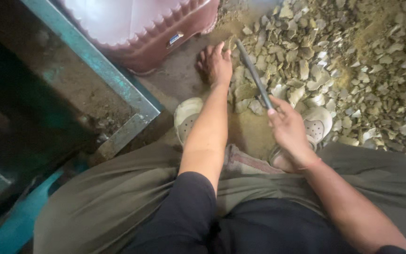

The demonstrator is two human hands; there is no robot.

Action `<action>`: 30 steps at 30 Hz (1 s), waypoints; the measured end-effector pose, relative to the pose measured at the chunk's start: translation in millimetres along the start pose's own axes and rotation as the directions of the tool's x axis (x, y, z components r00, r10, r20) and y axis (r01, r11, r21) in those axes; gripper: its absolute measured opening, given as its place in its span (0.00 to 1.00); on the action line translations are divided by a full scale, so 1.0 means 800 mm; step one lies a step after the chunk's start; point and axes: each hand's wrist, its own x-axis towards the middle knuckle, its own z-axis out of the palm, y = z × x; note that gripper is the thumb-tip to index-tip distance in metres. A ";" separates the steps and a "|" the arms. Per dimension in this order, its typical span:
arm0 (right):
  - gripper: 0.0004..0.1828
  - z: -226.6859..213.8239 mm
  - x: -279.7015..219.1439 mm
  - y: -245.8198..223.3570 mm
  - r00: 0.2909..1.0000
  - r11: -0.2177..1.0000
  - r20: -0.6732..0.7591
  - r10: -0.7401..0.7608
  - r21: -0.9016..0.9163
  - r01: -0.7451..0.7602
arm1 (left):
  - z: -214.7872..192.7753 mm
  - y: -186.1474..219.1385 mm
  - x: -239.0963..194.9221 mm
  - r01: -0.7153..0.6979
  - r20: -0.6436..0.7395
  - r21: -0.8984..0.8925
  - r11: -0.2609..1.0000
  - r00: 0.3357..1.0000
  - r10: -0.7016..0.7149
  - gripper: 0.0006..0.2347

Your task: The person sits on the floor and uses a metal tool to pry open oysters from a large pile. They hold each oyster with one hand and lever the shell open with the tool, then place the opened oyster aside.

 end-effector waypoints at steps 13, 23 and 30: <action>0.18 -0.001 0.039 -0.040 0.941 0.857 -0.067 -0.331 -0.440 0.269 | 0.047 -0.005 0.005 -0.029 -0.087 -0.297 0.954 0.996 0.003 0.11; 0.19 -0.002 0.040 -0.024 0.934 0.791 0.037 -0.355 -0.521 0.321 | -0.017 0.024 0.003 0.074 -0.060 -0.042 0.996 0.995 -0.076 0.09; 0.17 -0.005 0.035 -0.032 0.927 0.801 -0.001 -0.376 -0.504 0.324 | -0.012 0.018 0.007 0.035 -0.063 -0.046 0.998 0.997 -0.038 0.10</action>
